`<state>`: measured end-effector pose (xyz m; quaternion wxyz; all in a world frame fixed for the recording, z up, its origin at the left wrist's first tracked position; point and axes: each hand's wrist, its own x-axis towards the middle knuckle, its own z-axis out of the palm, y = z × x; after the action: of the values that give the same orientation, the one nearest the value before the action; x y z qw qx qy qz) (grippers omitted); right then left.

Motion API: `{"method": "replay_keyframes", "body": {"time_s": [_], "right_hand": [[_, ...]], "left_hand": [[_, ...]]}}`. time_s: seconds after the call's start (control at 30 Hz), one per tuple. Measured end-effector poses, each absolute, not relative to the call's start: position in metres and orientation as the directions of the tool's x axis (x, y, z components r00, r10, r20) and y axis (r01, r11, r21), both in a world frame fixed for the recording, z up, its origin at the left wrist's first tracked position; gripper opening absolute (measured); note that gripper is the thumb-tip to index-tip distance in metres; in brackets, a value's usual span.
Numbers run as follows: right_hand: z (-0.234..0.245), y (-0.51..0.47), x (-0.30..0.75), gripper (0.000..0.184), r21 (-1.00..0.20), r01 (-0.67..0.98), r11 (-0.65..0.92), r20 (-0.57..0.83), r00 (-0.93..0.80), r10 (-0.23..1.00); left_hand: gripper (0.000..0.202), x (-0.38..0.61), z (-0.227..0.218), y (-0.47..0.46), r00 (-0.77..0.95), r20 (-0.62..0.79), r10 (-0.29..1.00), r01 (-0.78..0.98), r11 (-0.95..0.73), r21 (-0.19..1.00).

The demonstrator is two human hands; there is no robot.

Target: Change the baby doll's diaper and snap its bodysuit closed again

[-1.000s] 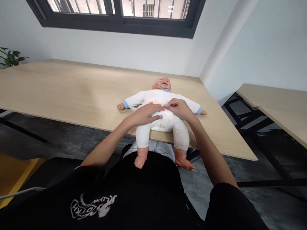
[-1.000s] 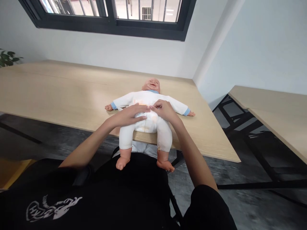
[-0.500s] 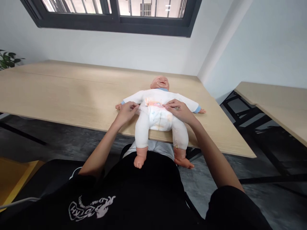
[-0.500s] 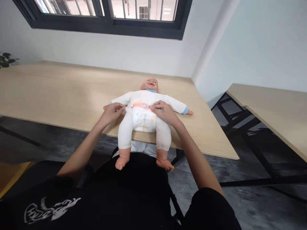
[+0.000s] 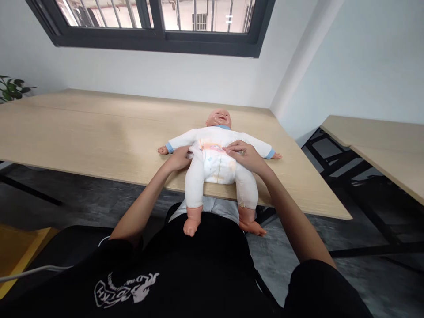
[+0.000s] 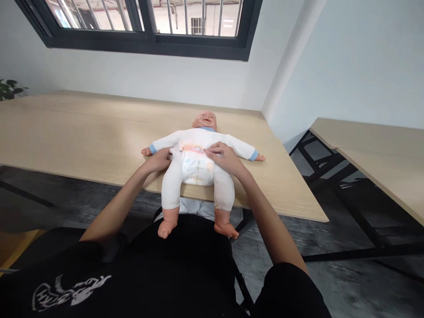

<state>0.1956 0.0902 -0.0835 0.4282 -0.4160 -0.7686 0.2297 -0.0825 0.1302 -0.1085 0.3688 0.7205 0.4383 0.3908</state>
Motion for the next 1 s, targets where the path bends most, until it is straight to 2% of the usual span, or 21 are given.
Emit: {"method": "replay_keyframes", "body": {"time_s": [0.1, 0.17, 0.33, 0.5, 0.67, 0.8, 1.0], "right_hand": [[-0.083, 0.090, 0.196, 0.025, -0.713, 0.446, 0.541, 0.459, -0.286, 0.841], [-0.083, 0.090, 0.196, 0.025, -0.718, 0.447, 0.533, 0.454, -0.280, 0.846], [-0.082, 0.089, 0.196, 0.025, -0.711, 0.459, 0.532, 0.456, -0.276, 0.846], [-0.080, 0.088, 0.194, 0.026, -0.711, 0.464, 0.528, 0.450, -0.276, 0.849], [-0.080, 0.087, 0.193, 0.027, -0.712, 0.464, 0.527, 0.452, -0.272, 0.850], [-0.081, 0.088, 0.194, 0.027, -0.712, 0.457, 0.533, 0.453, -0.280, 0.846], [-0.082, 0.089, 0.194, 0.028, -0.719, 0.452, 0.527, 0.448, -0.278, 0.850]], "left_hand": [[0.020, -0.084, -0.104, 0.124, 0.403, 0.212, 0.890, 0.144, -0.290, 0.946], [0.021, -0.082, -0.101, 0.120, 0.399, 0.188, 0.897, 0.017, -0.212, 0.977], [0.021, -0.076, -0.100, 0.114, 0.206, 0.080, 0.975, -0.232, -0.031, 0.972], [0.013, -0.080, -0.105, 0.126, 0.086, 0.074, 0.994, -0.378, -0.036, 0.925], [0.016, -0.086, -0.112, 0.136, 0.009, 0.082, 0.997, -0.383, -0.073, 0.921], [0.028, -0.085, -0.114, 0.134, 0.090, 0.063, 0.994, -0.316, -0.031, 0.948], [0.026, -0.079, -0.112, 0.126, 0.132, 0.086, 0.988, -0.146, -0.066, 0.987]]}}
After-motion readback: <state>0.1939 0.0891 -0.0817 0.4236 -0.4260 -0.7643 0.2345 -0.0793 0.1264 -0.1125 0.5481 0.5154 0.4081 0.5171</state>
